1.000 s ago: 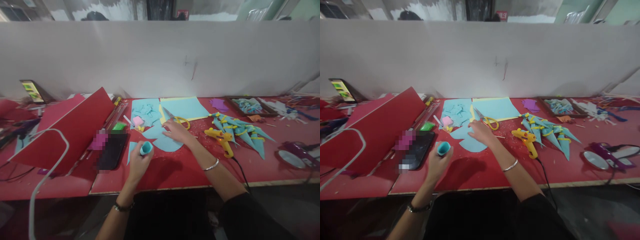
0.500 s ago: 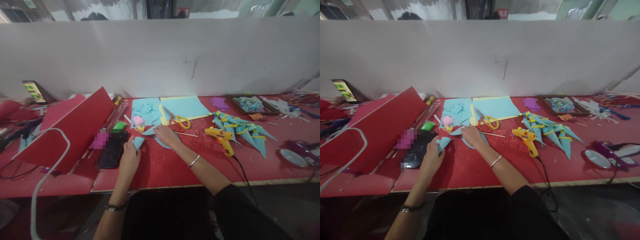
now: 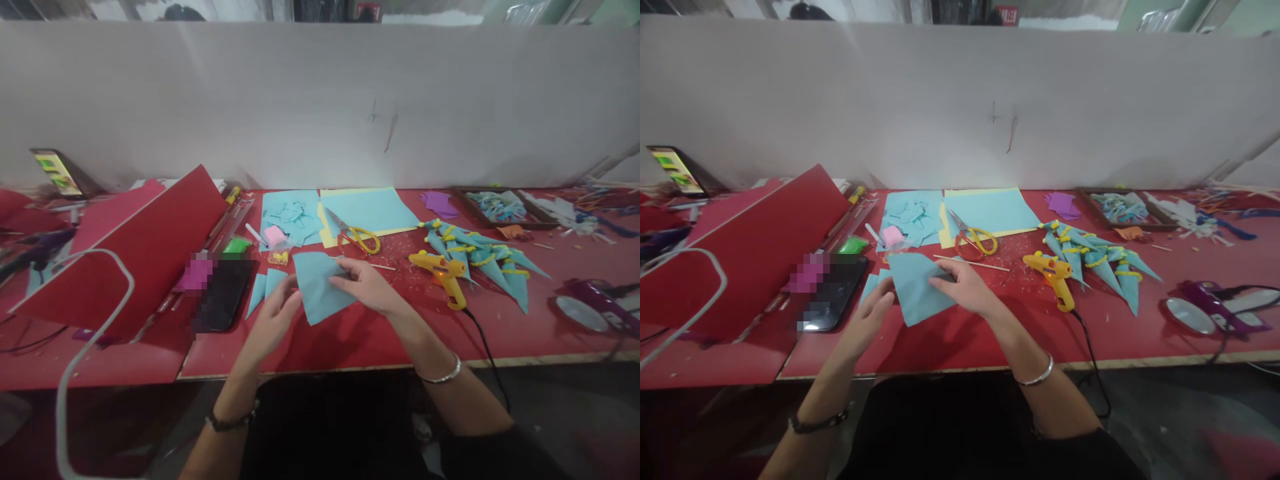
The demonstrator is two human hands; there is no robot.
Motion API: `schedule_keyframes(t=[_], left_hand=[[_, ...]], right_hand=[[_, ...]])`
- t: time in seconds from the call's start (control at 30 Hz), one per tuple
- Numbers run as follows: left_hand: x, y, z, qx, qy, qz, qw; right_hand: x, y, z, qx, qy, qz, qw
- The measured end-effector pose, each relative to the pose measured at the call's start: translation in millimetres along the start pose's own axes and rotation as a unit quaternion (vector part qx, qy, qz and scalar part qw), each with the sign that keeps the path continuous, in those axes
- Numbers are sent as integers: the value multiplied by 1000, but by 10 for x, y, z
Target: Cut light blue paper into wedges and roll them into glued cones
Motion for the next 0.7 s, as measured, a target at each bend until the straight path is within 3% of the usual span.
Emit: schedule_keyframes(t=[0.07, 0.17, 0.3, 0.37, 0.43, 0.5, 0.57, 0.7], left_hand=[[-121, 54, -11, -22, -14, 13, 1000], [-190, 114, -47, -113, 12, 158, 981], [-308, 150, -157, -260, 11, 353, 899], [-393, 130, -201, -288, -10, 409, 866], [-467, 124, -231, -300, -26, 422, 855], [-503, 137, -244, -297, -27, 396, 869], [-482, 143, -230, -263, -17, 327, 908], [-300, 17, -168, -76, 74, 119, 987]], right_hand=[[-12, 10, -69, 25, 13, -20, 999], [34, -43, -213, 89, 74, -102, 988], [75, -71, -509, 131, 165, -285, 935], [17, -17, -626, 150, 150, -335, 918], [-42, 69, -697, 165, 120, -345, 916], [-57, 149, -725, 164, 109, -334, 922], [-9, 186, -733, 150, 143, -319, 925], [111, 106, -812, 128, 294, -327, 889]])
Point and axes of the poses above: each hand's wrist, its own z-axis towards the middle knuckle, its own x-axis out of the back of the hand, y = z × x, the point moved 6 cm from there along z, towards the middle knuckle, and after that the axes turned 7 degrees about -z, right-handed, at the moved point
